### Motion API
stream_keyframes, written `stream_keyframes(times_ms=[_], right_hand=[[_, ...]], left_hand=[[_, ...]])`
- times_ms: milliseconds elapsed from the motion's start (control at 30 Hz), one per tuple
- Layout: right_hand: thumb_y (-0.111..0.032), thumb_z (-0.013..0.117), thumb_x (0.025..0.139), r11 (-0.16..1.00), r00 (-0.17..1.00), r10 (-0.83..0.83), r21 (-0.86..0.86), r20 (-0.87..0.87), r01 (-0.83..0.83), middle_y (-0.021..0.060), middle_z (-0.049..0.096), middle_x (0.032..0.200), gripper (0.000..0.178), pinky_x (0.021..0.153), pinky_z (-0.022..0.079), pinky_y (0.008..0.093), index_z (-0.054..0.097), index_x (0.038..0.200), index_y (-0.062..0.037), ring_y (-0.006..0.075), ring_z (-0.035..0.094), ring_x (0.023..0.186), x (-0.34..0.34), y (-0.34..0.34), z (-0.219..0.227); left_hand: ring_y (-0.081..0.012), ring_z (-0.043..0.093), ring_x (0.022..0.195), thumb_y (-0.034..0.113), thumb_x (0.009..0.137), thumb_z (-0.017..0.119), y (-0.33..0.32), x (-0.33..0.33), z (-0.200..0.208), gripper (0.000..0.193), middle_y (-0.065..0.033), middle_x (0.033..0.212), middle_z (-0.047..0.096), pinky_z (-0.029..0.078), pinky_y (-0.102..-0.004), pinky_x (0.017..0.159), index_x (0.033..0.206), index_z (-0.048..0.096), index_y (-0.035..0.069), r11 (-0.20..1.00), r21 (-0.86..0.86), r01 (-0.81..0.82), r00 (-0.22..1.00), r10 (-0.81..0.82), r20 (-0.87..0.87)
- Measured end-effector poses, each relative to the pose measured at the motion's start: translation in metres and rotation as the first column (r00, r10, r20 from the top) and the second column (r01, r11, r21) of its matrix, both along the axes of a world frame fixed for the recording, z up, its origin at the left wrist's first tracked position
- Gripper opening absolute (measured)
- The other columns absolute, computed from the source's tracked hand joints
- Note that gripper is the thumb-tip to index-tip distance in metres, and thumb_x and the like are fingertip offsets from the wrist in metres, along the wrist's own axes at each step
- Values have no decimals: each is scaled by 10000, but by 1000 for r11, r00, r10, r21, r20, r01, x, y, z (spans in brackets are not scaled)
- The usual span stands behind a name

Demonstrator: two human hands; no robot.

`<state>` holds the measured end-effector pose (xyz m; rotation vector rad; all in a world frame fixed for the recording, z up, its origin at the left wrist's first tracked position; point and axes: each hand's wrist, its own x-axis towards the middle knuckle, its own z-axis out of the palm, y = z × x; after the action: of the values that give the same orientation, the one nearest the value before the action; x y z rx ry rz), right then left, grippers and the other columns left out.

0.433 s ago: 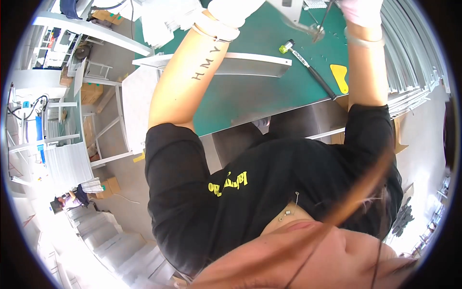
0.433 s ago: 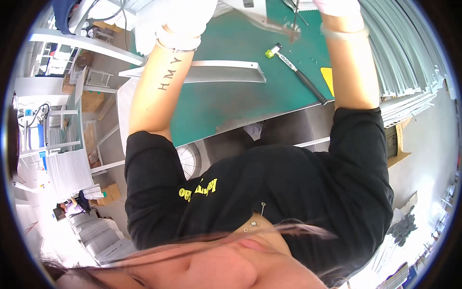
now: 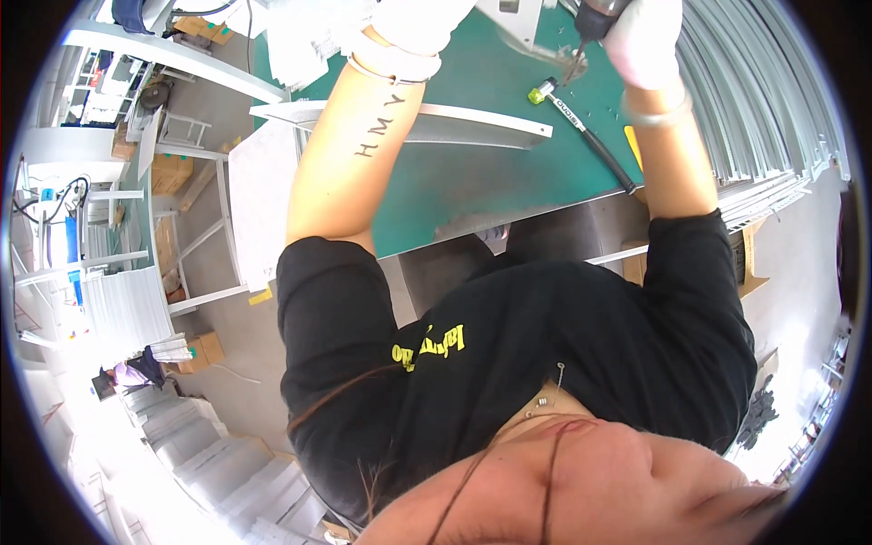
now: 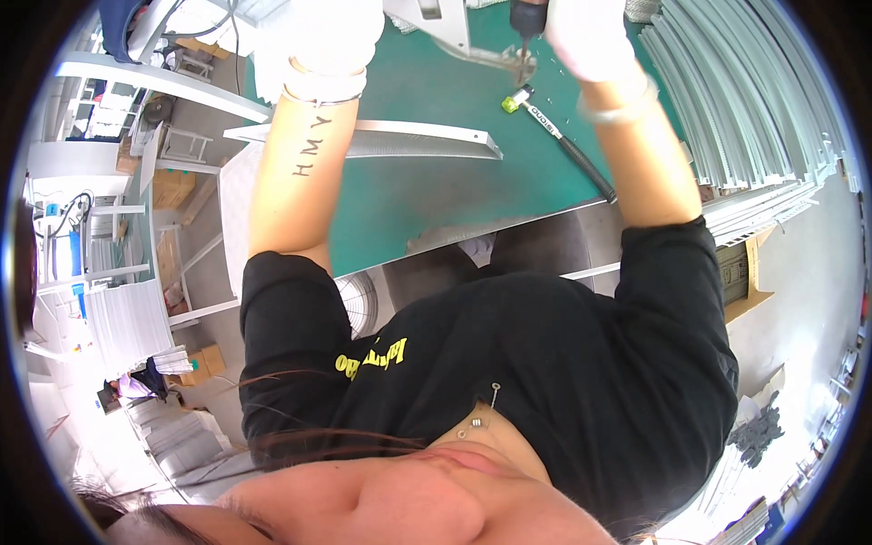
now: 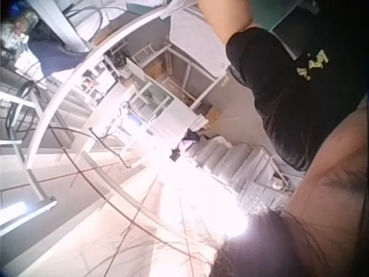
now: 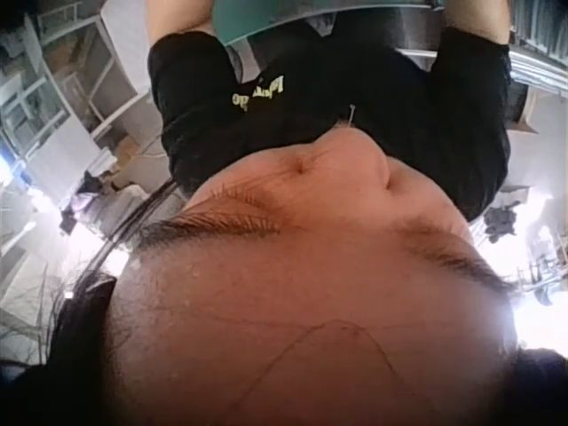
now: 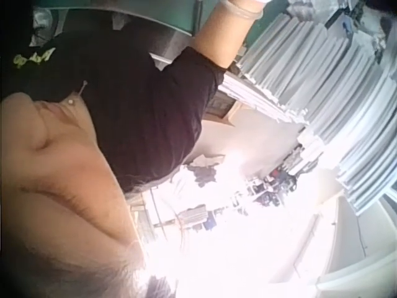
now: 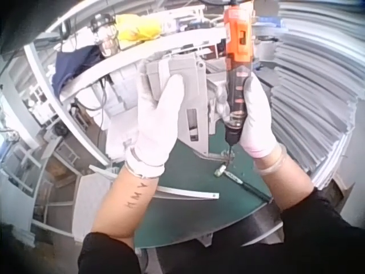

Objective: Assembling metal mesh air filters by fitting mesh sheets into aluminum frames and securing them with an electric drill.

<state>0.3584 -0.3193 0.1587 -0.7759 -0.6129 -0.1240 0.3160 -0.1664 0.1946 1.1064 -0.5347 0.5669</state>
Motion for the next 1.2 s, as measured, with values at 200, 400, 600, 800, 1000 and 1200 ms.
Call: stream_keyframes(times_ms=[200, 400, 600, 800, 1000, 1200], right_hand=[[-525, 510, 1033, 891, 919, 395, 251, -14, -379, 13, 634, 798, 435, 525, 462, 236, 589, 1137, -110, 102, 578, 603, 5, -23, 26], [-518, 525, 1026, 980, 980, 199, 11, -15, -198, 26, 659, 766, 439, 531, 480, 232, 649, 1022, -98, 120, 601, 587, 14, -23, 32], [-532, 468, 1045, 596, 769, 627, 559, 125, -577, 33, 651, 854, 475, 578, 490, 236, 585, 1163, -87, 112, 604, 644, -7, 3, -10], [-522, 546, 1016, 993, 991, 64, 110, -116, -51, 42, 689, 887, 436, 600, 536, 257, 632, 1139, -113, 138, 644, 680, -2, -26, 6], [-455, 539, 1041, 972, 972, 219, 63, 84, -224, 48, 707, 900, 346, 561, 545, 232, 646, 1152, -146, 123, 658, 668, 4, -33, 41], [-393, 652, 985, 940, 928, 308, 218, -209, -263, 46, 612, 883, 366, 716, 533, 316, 598, 1215, -114, 191, 610, 762, 13, -41, 41]], left_hand=[[-161, 530, 1234, 29, 1009, 568, -7, 21, -11, 578, -93, 1396, 512, 466, -307, 1033, 1521, 301, 51, 990, 137, -26, 976, -5, 219], [-159, 514, 1244, 5, 995, 582, -1, 21, -21, 628, -92, 1413, 494, 452, -308, 1043, 1540, 273, 47, 986, 144, -85, 984, 60, 170], [-175, 525, 1245, 18, 995, 580, -7, 1, -7, 632, -107, 1389, 508, 469, -320, 1041, 1535, 253, 37, 995, 56, 81, 974, -91, 206], [-189, 526, 1251, 33, 979, 600, -9, -2, -16, 620, -122, 1393, 506, 469, -334, 1045, 1509, 280, 49, 975, 221, -27, 993, 1, 116], [-239, 485, 1329, 182, 1044, 541, -4, -15, -16, 625, -139, 1462, 461, 420, -369, 1103, 1573, 231, 57, 744, 493, -451, 887, 315, 337], [-224, 474, 1367, 172, 1033, 573, -5, -45, -26, 565, -121, 1492, 475, 391, -361, 1133, 1530, 354, 15, 933, 19, 361, 932, -359, -58]])
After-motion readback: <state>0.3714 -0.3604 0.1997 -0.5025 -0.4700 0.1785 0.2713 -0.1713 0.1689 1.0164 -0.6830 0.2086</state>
